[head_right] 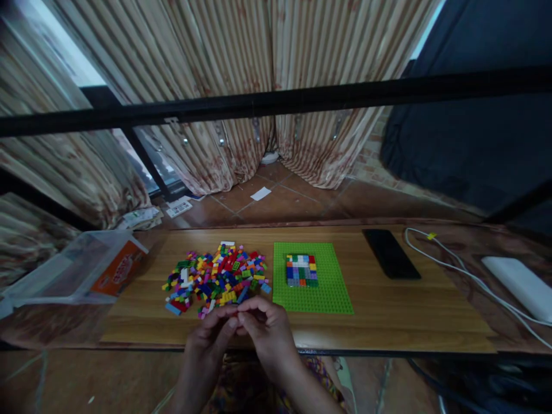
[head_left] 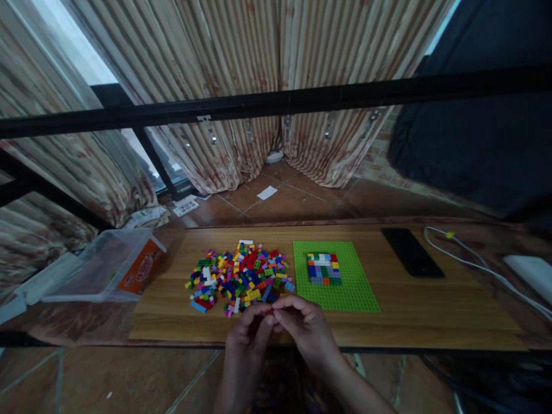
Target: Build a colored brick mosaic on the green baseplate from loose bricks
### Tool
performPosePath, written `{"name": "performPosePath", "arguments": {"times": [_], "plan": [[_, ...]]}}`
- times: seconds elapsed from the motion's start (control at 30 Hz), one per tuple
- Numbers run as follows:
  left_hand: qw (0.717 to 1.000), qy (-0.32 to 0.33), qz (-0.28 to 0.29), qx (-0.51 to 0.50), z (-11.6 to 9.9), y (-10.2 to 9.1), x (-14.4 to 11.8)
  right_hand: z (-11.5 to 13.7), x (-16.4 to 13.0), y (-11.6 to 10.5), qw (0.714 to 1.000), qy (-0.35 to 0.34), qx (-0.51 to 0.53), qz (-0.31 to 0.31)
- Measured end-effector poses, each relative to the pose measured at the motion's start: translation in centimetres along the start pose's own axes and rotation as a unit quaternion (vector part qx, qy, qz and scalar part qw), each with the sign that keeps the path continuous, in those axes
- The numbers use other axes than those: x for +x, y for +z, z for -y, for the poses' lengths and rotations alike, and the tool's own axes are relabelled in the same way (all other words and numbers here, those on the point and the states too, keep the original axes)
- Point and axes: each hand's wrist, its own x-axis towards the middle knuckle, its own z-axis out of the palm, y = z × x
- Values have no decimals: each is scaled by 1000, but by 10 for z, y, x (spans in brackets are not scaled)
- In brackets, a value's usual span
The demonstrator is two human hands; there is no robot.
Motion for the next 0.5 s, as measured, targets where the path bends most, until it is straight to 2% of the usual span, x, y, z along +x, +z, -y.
{"name": "performPosePath", "arguments": {"times": [0.23, 0.37, 0.5], "plan": [[998, -36, 49, 26, -5, 19, -3, 10, -15, -41, 996, -23, -80, 34], [997, -31, 69, 27, -6, 32, -6, 16, -17, -53, 998, 8, -5, 55], [997, -48, 67, -1, -4, 44, -6, 15, -17, -62, 997, 49, 58, 36]]}}
